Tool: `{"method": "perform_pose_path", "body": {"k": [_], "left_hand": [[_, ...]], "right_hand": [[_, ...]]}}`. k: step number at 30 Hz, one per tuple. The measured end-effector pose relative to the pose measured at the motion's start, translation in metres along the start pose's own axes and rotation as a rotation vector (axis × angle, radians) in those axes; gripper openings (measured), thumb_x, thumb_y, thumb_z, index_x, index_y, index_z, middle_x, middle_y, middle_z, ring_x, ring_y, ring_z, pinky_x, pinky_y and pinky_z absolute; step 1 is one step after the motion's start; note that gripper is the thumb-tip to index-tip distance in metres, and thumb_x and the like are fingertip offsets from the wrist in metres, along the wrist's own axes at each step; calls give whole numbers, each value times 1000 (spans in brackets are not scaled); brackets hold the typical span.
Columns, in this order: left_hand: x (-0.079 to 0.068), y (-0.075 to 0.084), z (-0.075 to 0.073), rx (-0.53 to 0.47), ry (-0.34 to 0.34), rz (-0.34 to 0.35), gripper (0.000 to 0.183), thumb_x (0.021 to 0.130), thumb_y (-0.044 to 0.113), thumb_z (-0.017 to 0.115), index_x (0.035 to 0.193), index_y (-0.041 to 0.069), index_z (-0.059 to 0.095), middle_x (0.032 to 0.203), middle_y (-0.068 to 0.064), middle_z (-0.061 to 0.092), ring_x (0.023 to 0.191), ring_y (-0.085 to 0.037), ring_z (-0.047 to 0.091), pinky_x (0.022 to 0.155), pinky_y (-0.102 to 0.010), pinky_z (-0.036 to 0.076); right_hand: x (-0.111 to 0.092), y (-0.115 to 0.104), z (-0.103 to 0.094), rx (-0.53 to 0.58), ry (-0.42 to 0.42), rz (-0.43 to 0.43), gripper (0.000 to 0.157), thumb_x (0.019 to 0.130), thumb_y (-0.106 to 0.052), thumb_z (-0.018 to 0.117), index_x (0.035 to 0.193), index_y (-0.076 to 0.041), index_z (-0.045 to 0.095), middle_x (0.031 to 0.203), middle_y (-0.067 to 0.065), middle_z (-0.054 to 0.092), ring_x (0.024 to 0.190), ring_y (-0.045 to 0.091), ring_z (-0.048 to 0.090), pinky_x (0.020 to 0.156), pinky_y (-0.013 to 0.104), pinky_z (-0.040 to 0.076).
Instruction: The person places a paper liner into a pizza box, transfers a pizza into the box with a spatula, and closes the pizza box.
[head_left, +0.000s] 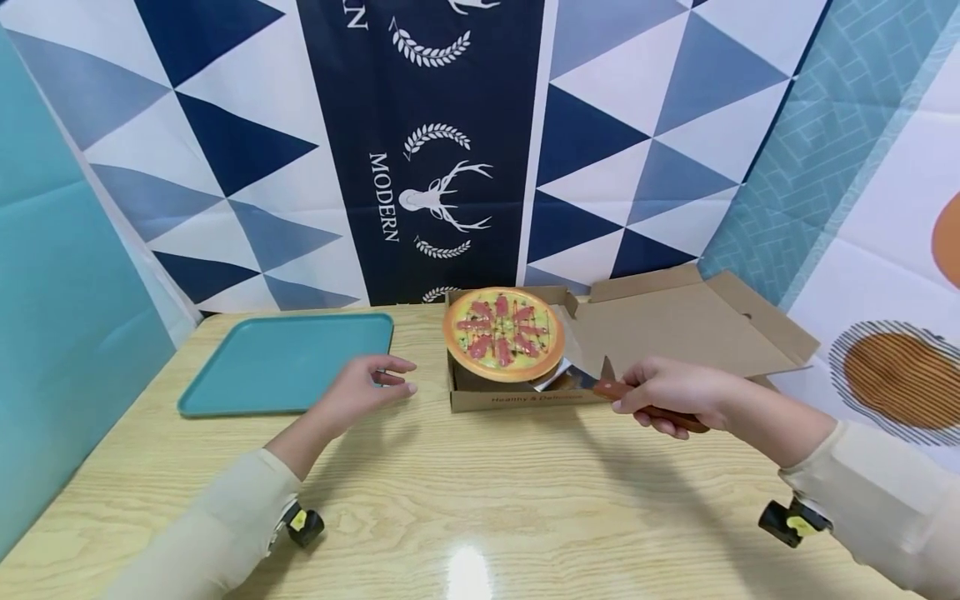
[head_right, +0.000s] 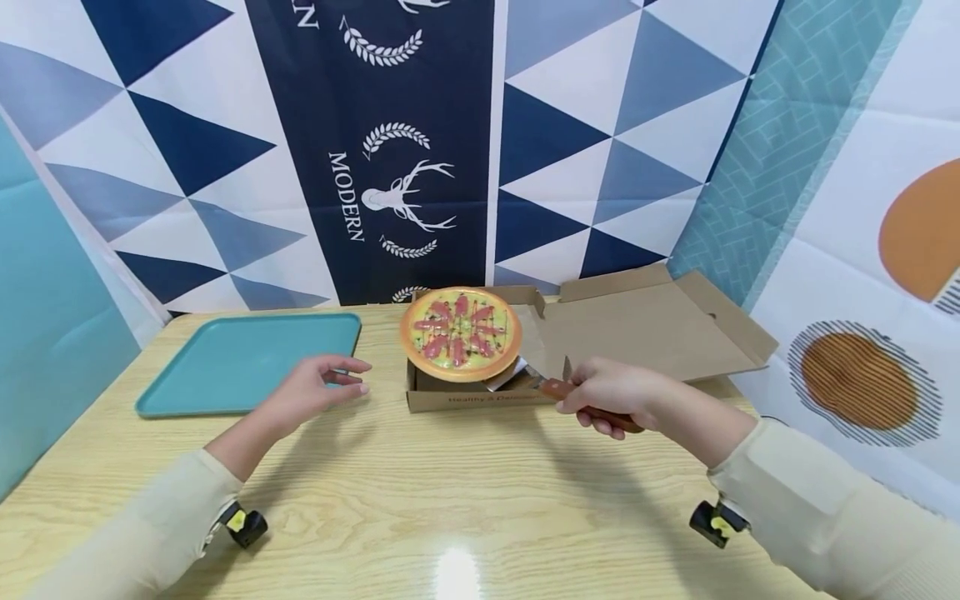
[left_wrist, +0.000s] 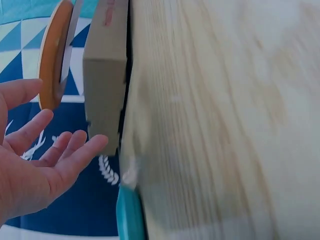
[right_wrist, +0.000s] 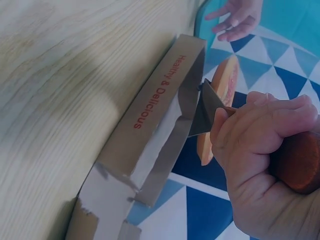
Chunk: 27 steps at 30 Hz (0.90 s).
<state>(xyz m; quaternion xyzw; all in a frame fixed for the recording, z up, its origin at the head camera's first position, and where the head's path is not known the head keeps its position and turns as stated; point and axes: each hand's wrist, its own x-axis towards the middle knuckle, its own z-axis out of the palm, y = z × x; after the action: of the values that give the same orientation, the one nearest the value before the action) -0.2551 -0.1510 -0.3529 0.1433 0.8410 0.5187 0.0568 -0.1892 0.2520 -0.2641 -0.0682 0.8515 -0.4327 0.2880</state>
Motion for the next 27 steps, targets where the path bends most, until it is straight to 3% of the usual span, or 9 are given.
{"method": "perform_pose_path", "body": {"k": [5,8,13,17,23,27], "left_hand": [[12,5,17,-192,-27,-141,41,91,6,66,128,-8,57,132,-28,51,107,-37,62,83,-41,57],[18,9,25,-274,-59,-190,46,92,4,64,134,-9,50,135,-30,45,112,-42,59,83,-42,57],[27,14,35,-373,-152,-203,66,95,6,61,151,2,28,143,-31,32,120,-46,51,83,-47,56],[34,13,42,-448,-204,-204,75,96,7,59,156,10,15,152,-28,19,127,-49,42,82,-50,56],[42,14,51,-503,-197,-243,81,96,3,56,158,18,6,155,-27,11,133,-51,33,76,-51,57],[44,15,55,-503,-190,-251,80,96,-1,51,158,16,3,155,-29,11,135,-50,31,72,-50,58]], "right_hand": [[-1,7,-3,5,17,12,22,94,-14,60,103,5,55,64,4,51,42,9,42,40,19,35],[-1,12,-6,3,26,20,22,94,-14,60,103,5,54,64,4,51,43,9,42,40,19,36],[4,17,-10,22,26,35,23,95,-13,59,106,6,54,64,3,50,43,8,42,40,19,36],[11,20,-14,22,23,40,23,95,-13,58,107,6,53,64,3,50,44,8,42,41,19,36],[26,21,-16,0,27,53,16,93,-11,58,97,4,54,64,3,50,44,8,41,42,20,36],[36,23,-16,-2,27,53,14,93,-10,58,92,3,54,63,3,51,44,8,41,41,19,37]]}}
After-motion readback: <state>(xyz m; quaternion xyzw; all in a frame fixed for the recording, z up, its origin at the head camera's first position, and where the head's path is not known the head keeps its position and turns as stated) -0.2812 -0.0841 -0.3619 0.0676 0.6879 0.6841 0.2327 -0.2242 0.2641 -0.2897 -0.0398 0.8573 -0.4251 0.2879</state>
